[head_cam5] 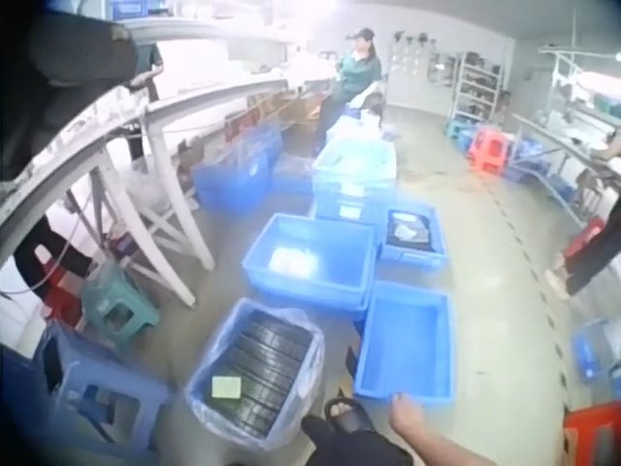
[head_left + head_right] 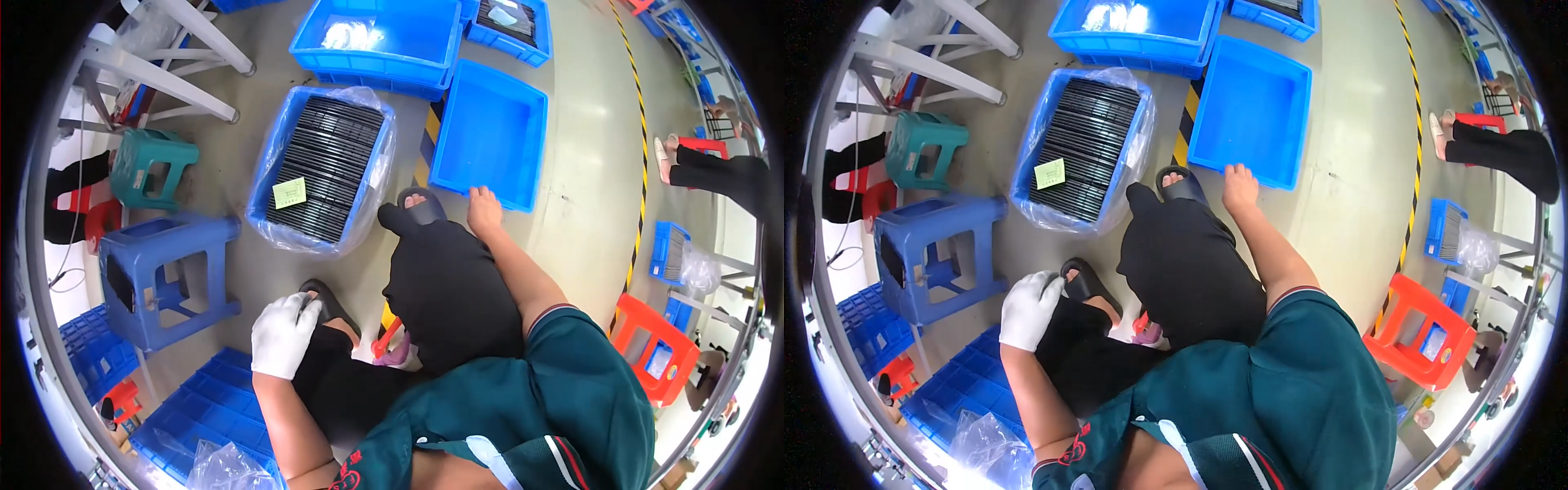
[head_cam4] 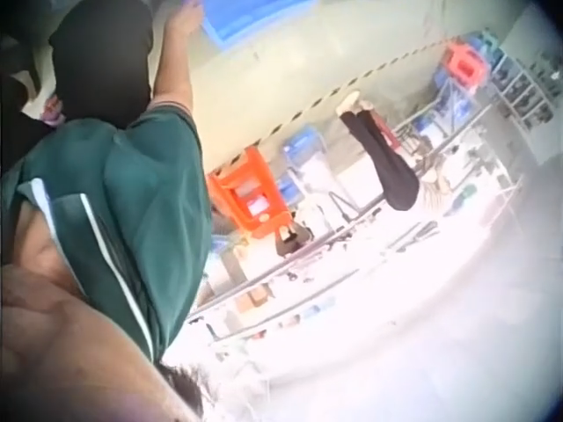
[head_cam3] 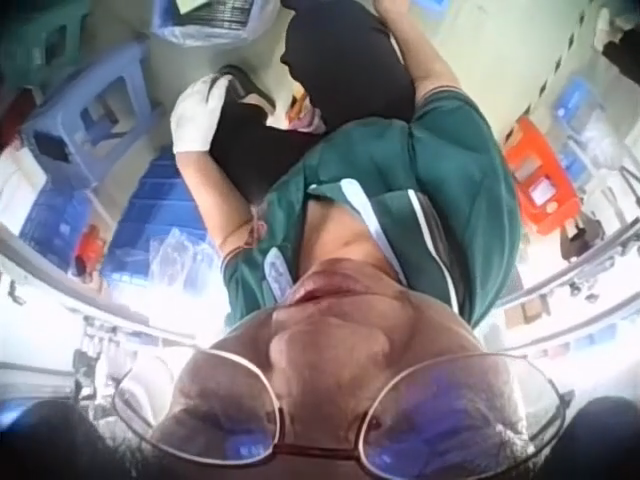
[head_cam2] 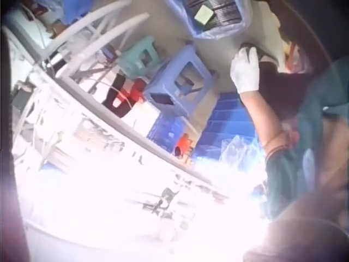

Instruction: Inspecting and sorting thin rectangular metal components in an industrial workshop.

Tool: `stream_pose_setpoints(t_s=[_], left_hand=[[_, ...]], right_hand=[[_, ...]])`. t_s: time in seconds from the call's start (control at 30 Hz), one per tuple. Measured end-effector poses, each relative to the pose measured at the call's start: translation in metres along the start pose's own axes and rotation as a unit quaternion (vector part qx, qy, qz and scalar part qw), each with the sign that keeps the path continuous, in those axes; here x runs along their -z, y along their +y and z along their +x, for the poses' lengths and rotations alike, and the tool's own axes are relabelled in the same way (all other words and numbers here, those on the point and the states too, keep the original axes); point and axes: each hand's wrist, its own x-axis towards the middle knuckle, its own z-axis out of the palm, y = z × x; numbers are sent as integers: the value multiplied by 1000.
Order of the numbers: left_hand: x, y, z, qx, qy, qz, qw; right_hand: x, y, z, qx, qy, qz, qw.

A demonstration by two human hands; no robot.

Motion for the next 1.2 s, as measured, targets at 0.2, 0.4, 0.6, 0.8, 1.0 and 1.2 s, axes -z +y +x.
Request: stream_pose_setpoints(t_s=[0.2, 0.4, 0.6, 0.8, 1.0, 1.2], left_hand=[[-18, 5, 9, -26, -36, 65, 997], [5, 83, 18, -147, 27, 120, 981], [-11, 66, 48, -144, 42, 89, 985], [-12, 68, 55, -138, -2, 4, 990], [-6, 63, 60, -92, -7, 38, 995], [-8, 69, 59, -125, -12, 14, 992]], right_hand=[[-2, -2, 10, -13, 11, 24, 1000], [-10, -1, 15, -22, 10, 50, 998], [-30, 20, 20, -10, 33, 6, 999], [-26, 49, 26, 18, 33, -24, 999], [113, 74, 33, 1, 160, 132, 978], [230, 213, 50, -260, 245, 602, 714]])
